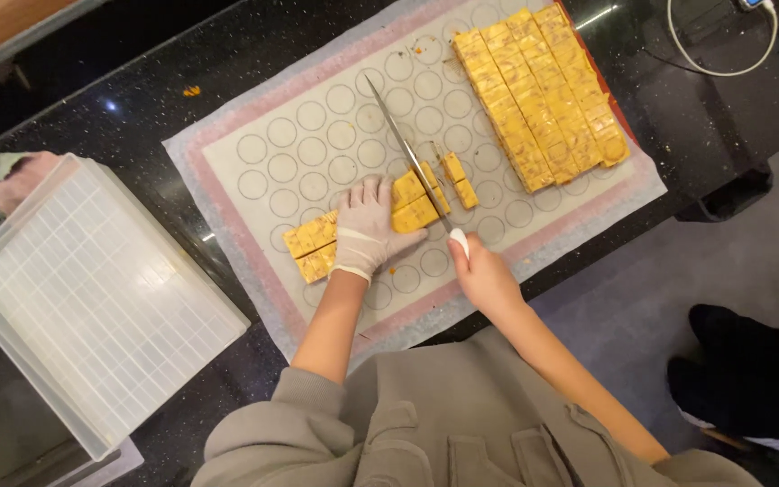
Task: Cutting a large block of yellow pastry into small squares using a knife
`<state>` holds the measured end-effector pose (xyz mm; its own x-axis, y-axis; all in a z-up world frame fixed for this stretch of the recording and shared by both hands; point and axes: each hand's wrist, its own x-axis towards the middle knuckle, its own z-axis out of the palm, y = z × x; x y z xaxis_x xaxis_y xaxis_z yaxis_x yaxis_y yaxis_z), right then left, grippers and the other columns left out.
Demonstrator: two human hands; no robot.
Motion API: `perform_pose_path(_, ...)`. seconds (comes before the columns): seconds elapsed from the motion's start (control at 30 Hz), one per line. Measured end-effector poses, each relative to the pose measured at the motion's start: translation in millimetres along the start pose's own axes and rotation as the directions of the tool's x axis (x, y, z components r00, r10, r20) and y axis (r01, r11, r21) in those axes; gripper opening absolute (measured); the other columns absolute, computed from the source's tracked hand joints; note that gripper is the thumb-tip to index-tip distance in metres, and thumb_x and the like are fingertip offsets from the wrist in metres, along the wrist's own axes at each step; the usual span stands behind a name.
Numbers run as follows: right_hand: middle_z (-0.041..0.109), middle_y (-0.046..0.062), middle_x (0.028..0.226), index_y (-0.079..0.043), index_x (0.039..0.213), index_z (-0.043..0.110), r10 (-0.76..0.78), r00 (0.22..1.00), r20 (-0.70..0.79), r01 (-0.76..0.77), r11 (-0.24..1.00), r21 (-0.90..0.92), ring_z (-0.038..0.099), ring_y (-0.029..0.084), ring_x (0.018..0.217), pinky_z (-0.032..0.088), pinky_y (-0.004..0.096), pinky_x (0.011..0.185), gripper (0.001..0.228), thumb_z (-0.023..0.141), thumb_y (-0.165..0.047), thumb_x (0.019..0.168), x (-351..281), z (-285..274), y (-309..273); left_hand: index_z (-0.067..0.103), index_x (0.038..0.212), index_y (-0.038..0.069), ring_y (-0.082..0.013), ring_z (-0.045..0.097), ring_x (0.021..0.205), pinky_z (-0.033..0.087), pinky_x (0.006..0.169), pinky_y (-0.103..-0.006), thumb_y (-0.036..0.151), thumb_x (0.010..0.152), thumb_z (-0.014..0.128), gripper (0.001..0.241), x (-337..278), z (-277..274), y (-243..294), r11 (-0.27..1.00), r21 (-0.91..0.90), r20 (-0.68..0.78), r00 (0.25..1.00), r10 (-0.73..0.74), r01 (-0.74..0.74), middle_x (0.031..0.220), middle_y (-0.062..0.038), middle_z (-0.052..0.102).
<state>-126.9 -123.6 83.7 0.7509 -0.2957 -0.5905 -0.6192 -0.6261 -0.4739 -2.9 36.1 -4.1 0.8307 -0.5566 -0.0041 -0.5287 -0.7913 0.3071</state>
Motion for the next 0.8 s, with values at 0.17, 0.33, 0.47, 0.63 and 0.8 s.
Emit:
perform_pose_path(0.17,0.067,0.035,0.090,-0.002,0.111,0.055,0.115,0.993,0.032,-0.113,0.993,-0.039,0.065,0.050,0.098,0.053,0.057,0.082,0.047,0.035,-0.044,0.102,-57,-13,6,0.042,0.135,0.013,-0.0300,0.049,0.122,0.037,0.102,-0.0471,0.080,0.054,0.066,0.107,1,-7,3,1.000,-0.017,0.022,1.000,-0.009,0.009,0.122,-0.009,0.048)
perform_pose_path(0.33,0.066,0.036,0.093,0.001,0.110,0.055,0.015,1.000,-0.021,-0.015,1.000,0.006,0.064,0.051,0.099,0.053,0.057,0.081,0.048,0.035,-0.043,0.103,-8,-3,-7,0.041,0.137,0.012,-0.0316,0.046,0.125,0.035,0.103,-0.0488,0.081,0.054,0.065,0.111,0,-10,4,1.000,0.005,0.083,0.996,-0.014,0.014,0.123,-0.010,0.048)
perform_pose_path(0.47,0.067,0.034,0.090,-0.002,0.111,0.055,-0.073,0.995,-0.065,0.069,0.996,-0.059,0.065,0.048,0.098,0.052,0.056,0.083,0.052,0.033,-0.048,0.104,8,-2,-24,0.035,0.142,0.011,-0.0301,0.045,0.126,0.037,0.103,-0.0472,0.082,0.049,0.067,0.121,-2,-12,7,0.999,0.033,0.111,0.993,-0.034,0.030,0.127,-0.010,0.046)
perform_pose_path(0.63,0.068,0.034,0.091,0.000,0.113,0.058,0.030,0.999,-0.017,-0.029,0.999,0.037,0.064,0.051,0.098,0.053,0.059,0.081,0.049,0.036,-0.043,0.103,-36,-7,20,0.032,0.147,0.009,-0.0305,0.045,0.125,0.036,0.106,-0.0478,0.082,0.050,0.069,0.127,-7,-16,2,0.999,0.049,0.105,0.994,-0.029,0.024,0.130,-0.011,0.045)
perform_pose_path(0.8,0.065,0.038,0.091,0.001,0.105,0.057,0.068,0.995,-0.068,-0.066,0.997,0.031,0.061,0.055,0.099,0.050,0.061,0.082,0.050,0.036,-0.045,0.103,-33,-8,40,0.033,0.147,0.011,-0.0306,0.044,0.127,0.031,0.108,-0.0478,0.084,0.059,0.063,0.118,-12,-11,-1,1.000,-0.007,0.066,0.998,-0.025,0.026,0.132,-0.011,0.044)
